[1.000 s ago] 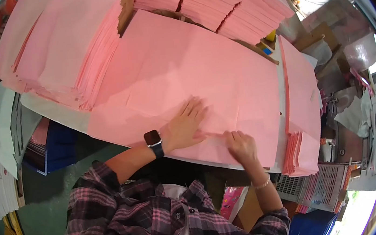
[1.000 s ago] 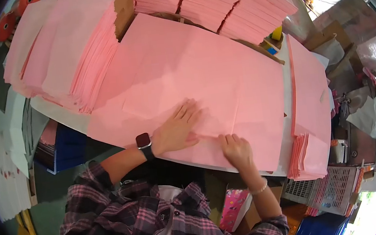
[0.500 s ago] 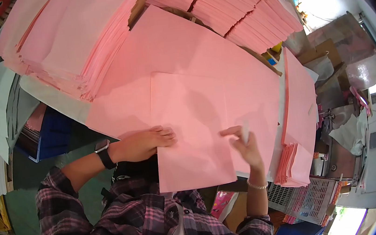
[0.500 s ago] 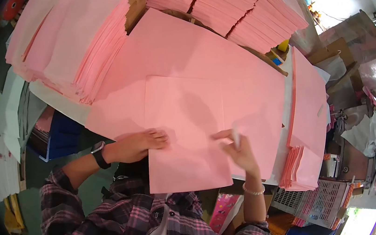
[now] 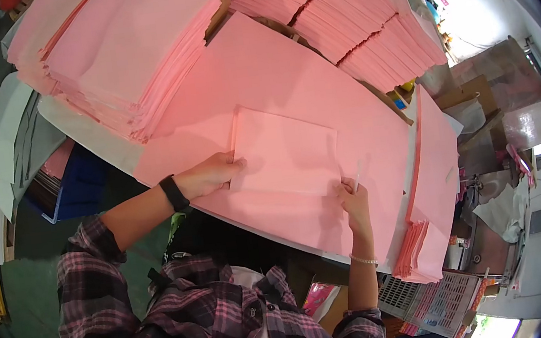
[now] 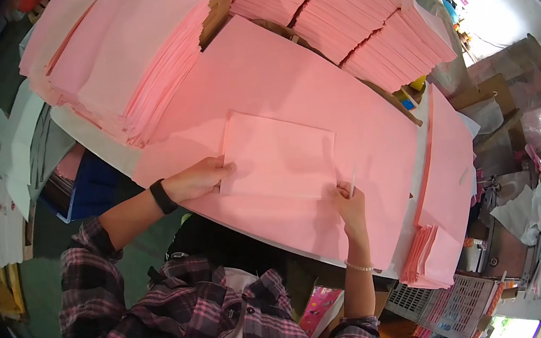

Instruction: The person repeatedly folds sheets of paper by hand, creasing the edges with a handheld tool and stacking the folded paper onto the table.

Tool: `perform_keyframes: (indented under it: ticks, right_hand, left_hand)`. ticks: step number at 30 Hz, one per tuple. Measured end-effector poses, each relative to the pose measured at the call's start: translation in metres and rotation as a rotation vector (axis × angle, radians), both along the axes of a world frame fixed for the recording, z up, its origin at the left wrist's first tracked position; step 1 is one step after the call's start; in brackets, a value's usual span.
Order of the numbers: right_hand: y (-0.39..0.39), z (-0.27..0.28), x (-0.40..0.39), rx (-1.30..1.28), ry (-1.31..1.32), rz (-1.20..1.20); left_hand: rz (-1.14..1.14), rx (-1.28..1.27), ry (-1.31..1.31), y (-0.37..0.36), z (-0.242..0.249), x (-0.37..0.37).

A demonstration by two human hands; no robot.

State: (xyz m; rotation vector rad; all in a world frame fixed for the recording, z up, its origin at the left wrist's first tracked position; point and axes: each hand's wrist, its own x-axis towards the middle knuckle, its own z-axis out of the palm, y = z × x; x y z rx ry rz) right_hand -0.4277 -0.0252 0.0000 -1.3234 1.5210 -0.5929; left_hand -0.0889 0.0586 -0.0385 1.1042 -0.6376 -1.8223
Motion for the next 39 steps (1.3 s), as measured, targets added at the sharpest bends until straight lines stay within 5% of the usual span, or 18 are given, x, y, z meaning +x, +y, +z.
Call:
perform_keyframes:
  ticks: [9,13,20,25,28,32,35,39]
  right_hand:
    - [-0.009,-0.006,0.013,-0.036,0.081,-0.091]
    - [-0.011,-0.004,0.012,-0.004,0.101,-0.08]
    - [-0.012,-0.005,0.011,-0.009,0.121,-0.065]
    - [-0.012,-0.003,0.013,0.003,0.117,-0.062]
    - [-0.012,-0.003,0.013,0.003,0.09,-0.065]
    - [-0.01,0.003,0.015,-0.005,0.192,0.005]
    - [0.015,0.025,0.042,-0.689,0.922,-0.009]
    - [0.03,0.01,0.083,-1.009,0.711,0.313]
  left_hand:
    - [-0.062,0.029,-0.247,0.004,0.008,0.008]
    - [-0.032,-0.163,-0.343,0.005,0.01,0.013]
    - [-0.12,-0.276,-1.049,0.002,0.035,0.023]
    - [-0.045,-0.434,-1.325,0.005,0.044,0.019]
    - [-0.206,-0.764,-1.519,-0.005,0.045,0.032]
    - [-0.314,-0.829,-1.67,-0.014,0.024,0.043]
    - [-0.332,-0.852,-1.711,-0.016,0.023,0.046]
    - [-0.383,-0.866,-1.711,-0.02,0.023,0.047]
